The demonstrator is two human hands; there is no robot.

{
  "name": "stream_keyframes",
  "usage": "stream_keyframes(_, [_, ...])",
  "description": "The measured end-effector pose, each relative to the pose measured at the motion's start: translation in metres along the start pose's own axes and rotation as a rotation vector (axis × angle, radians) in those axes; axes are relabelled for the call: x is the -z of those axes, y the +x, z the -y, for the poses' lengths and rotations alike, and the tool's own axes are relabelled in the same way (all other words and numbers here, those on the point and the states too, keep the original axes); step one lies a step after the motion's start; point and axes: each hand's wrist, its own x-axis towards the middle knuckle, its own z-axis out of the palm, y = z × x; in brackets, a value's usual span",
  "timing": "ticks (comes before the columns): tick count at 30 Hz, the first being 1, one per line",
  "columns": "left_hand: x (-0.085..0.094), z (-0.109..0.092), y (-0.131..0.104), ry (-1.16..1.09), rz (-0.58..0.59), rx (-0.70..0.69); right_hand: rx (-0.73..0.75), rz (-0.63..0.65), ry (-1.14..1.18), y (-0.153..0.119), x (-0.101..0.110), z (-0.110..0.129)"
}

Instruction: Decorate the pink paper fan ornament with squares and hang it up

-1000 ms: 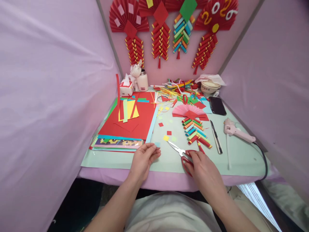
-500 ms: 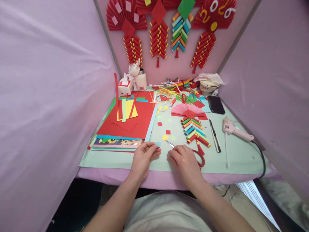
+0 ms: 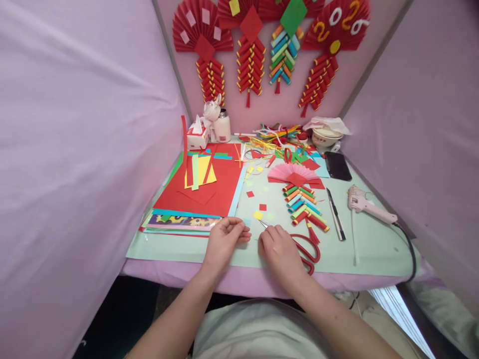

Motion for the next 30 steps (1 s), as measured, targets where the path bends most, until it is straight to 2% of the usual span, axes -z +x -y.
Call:
stream_keyframes(5, [0.010,-0.001,0.009,0.479,0.068,-0.100,-0.042,0.017,0.005,-0.001,-0.001,0.001])
stream_keyframes(10, [0.024,-0.018,0.015,1.120,-0.091,-0.611,-0.032,0.038,0.013,-0.001,0.001,0.000])
stream_keyframes(12, [0.027,-0.026,0.025,1.282,-0.033,-0.747,-0.033,0.033,0.017,0.000,0.002,0.000])
stream_keyframes(14, [0.028,-0.031,0.040,1.425,0.119,-0.806,-0.037,0.022,0.022,0.000,0.003,0.001])
stream_keyframes(16, [0.029,-0.032,0.056,1.542,0.295,-0.784,-0.047,0.018,0.029,0.000,0.005,0.001])
stream_keyframes(18, [0.031,-0.029,0.067,1.605,0.348,-0.720,-0.053,0.017,0.040,-0.001,0.006,0.001])
stream_keyframes(24, [0.046,-0.024,0.068,1.599,0.277,-0.645,-0.046,0.037,0.108,-0.004,0.013,-0.002])
stream_keyframes(30, [0.061,-0.036,0.076,1.684,0.103,-0.542,-0.034,0.028,0.187,-0.007,0.023,-0.005])
